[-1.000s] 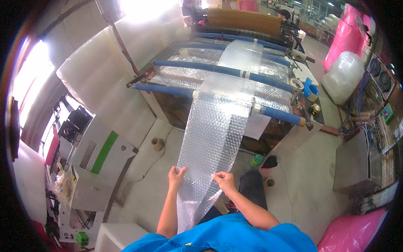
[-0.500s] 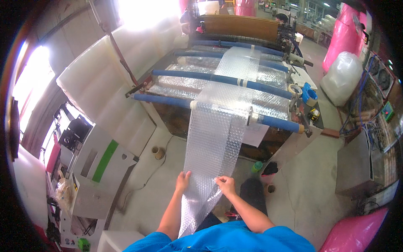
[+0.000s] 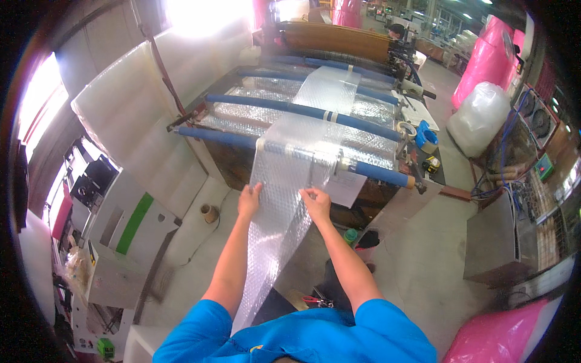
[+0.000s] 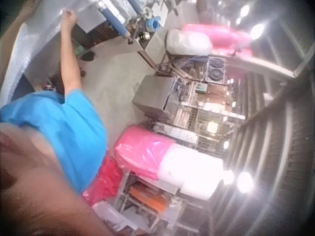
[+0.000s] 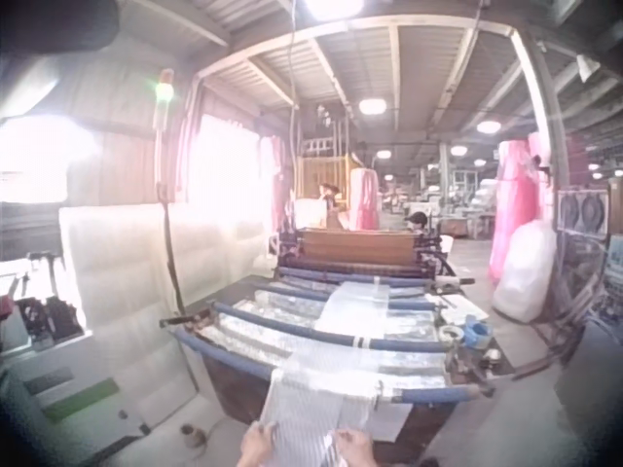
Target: The person stands at a workstation and repeatedly pulls a sheet of bubble wrap from a roll mounted on a blue frame. They hold the material with both hands, smoothing and aligning it as it feeds from the roll.
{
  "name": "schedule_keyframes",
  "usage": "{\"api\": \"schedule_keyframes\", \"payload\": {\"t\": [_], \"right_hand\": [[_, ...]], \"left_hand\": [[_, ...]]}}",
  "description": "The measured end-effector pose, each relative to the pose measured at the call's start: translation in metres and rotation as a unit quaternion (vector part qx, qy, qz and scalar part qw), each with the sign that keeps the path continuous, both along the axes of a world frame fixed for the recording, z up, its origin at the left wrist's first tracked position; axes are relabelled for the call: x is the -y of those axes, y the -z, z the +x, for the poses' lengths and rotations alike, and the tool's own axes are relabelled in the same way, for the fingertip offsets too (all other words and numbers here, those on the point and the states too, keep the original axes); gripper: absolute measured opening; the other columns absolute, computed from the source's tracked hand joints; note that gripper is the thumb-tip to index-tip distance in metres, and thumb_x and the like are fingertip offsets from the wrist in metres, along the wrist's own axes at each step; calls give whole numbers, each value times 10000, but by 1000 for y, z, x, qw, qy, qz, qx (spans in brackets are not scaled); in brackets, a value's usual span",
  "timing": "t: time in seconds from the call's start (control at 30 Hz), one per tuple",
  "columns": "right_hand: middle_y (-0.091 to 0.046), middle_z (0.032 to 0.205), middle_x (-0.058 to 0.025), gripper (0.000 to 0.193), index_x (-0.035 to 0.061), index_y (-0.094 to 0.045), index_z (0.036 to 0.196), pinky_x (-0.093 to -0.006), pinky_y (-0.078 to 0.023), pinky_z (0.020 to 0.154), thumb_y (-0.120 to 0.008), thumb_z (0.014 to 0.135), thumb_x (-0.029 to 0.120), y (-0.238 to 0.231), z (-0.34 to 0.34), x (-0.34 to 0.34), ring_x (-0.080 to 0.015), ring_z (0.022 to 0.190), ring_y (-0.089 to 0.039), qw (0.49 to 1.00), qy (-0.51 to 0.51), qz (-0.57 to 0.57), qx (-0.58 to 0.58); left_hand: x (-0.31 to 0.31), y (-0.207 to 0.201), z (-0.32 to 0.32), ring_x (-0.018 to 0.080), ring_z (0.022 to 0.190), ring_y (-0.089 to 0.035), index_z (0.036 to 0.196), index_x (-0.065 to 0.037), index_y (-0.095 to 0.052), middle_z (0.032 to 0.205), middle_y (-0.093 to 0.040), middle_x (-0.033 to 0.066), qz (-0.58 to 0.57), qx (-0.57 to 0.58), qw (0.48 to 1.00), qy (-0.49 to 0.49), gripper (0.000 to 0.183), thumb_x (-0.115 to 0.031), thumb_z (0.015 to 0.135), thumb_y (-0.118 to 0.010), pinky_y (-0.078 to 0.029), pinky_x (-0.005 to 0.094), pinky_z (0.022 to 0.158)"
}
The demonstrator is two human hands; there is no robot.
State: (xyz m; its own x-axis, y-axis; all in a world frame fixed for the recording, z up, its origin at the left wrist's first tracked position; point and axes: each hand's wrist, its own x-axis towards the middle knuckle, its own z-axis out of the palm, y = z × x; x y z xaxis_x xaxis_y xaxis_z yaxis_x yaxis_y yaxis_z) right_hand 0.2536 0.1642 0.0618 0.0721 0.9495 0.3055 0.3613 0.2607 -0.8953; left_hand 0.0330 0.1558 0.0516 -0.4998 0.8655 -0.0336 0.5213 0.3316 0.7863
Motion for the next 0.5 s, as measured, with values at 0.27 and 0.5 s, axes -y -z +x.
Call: {"api": "schedule_keyframes", "payload": {"t": [0.27,0.5], "right_hand": [[-603,791,-40,253,-10,-630,826,-243,-480,573,-593,817,240,54,-4,82,-90,685,-542,985,-58,-98,-133],[-628,796,-33,224,7,-654,874,-205,-422,611,-594,826,217,-2,-10,160,-39,669,-509,927,-158,-242,-239]], "left_hand": [[71,14,-4,284,979,-552,1002,-46,-503,1020,-585,152,-37,83,995,33,722,-586,559,-687,-422,383,812],[172,-43,-33,218,786,-598,927,-19,-520,854,-624,140,25,41,999,22,527,-422,648,-715,-459,325,699]]}}
